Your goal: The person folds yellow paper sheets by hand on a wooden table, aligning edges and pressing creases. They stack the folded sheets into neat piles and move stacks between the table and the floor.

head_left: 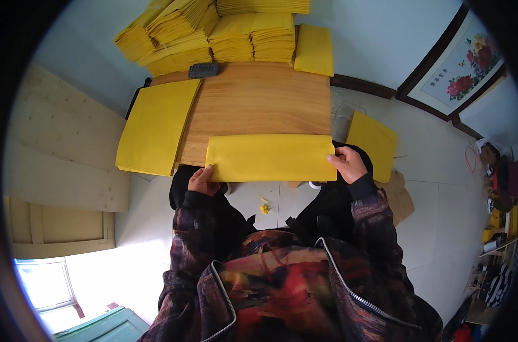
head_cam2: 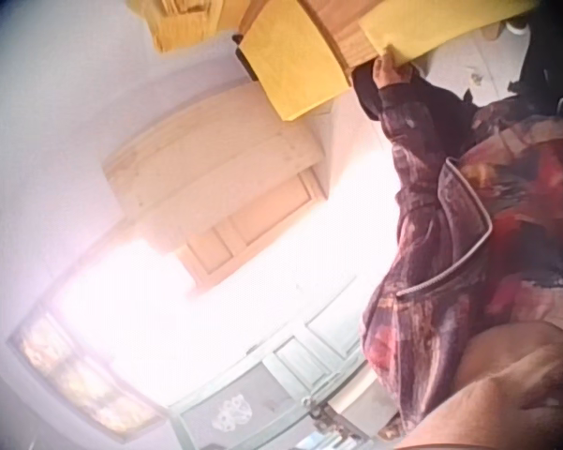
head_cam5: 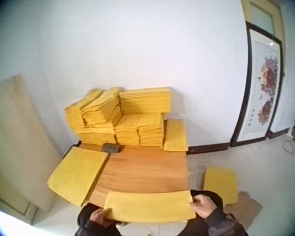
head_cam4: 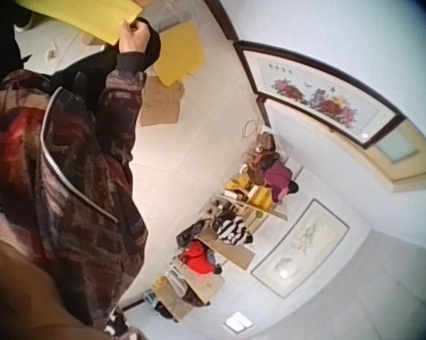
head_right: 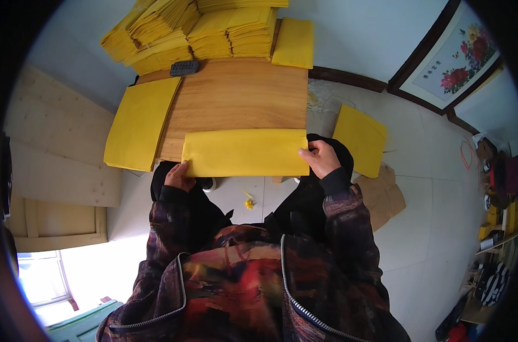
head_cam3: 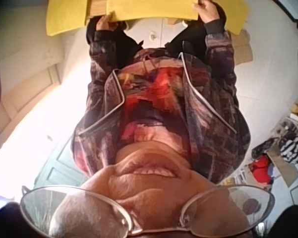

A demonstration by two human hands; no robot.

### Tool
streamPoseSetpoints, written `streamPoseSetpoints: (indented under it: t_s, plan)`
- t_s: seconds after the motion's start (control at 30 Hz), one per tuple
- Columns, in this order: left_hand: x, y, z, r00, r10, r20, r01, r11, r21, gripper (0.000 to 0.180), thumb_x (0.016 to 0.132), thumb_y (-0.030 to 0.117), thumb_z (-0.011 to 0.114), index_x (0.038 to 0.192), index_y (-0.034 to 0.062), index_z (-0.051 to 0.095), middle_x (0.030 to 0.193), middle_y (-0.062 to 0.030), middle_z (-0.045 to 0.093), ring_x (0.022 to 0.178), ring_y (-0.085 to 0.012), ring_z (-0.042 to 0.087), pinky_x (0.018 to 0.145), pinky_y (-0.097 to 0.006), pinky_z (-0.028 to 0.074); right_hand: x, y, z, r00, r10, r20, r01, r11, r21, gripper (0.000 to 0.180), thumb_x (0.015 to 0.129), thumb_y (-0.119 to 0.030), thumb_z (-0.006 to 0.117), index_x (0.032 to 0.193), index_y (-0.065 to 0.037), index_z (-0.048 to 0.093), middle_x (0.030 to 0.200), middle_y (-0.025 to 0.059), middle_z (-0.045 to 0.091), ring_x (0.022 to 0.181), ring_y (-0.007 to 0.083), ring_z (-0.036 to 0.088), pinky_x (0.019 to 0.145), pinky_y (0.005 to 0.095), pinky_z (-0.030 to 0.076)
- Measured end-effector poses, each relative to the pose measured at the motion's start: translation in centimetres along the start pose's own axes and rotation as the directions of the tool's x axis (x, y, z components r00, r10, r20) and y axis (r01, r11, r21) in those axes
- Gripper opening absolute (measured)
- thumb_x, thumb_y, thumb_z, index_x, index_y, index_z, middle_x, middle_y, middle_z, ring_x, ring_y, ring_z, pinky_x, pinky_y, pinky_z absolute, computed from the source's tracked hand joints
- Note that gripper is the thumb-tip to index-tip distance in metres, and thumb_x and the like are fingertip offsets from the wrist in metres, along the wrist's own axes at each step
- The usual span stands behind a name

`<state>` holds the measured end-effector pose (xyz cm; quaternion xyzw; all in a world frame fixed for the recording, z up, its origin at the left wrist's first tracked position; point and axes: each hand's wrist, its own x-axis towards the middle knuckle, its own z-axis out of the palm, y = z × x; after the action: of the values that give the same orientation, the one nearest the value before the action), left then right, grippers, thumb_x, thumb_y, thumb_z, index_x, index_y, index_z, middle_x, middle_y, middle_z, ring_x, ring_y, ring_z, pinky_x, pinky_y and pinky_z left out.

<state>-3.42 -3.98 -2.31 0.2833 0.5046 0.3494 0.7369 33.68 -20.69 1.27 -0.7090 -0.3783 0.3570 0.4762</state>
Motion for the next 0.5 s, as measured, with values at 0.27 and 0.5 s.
streamPoseSetpoints:
  t_s: [0.27, 0.5]
  plan:
    - [-0.4, 0.0, -0.1, 0.999, 0.0, 0.036, -0.003, 0.997, 0.08, 0.01, 0.087, 0.016, 0.063, 0.085, 0.0073, 0.058, 0.075, -0.003, 0.062, 0.058, -0.014, 0.059, 0.051, -0.027, 0.049, 1.8, 0.5, -0.6, 0.981, 0.12, 0.151, -0.134, 0.987, 0.088, 0.026, 0.081, -0.016, 0.067, 0.093, 0.005, 0.058, 0.087, 0.0088, 0.063, 0.076, 0.0129, 0.058, 0.069, 0.0275, 0.047]
    - [-2.3, 0.4, -0.1, 0.951, 0.098, 0.294, -0.076, 0.993, -0.085, 0.013, 0.084, 0.004, 0.059, 0.097, 0.0031, 0.058, 0.096, -0.0082, 0.064, 0.091, -0.0217, 0.062, 0.083, -0.035, 0.051, -0.4, -0.9, -1.2, 0.989, -0.06, 0.132, 0.032, 0.979, 0.204, 0.015, 0.085, -0.005, 0.062, 0.097, 0.001, 0.056, 0.087, 0.0034, 0.061, 0.075, 0.0085, 0.056, 0.071, 0.0242, 0.046]
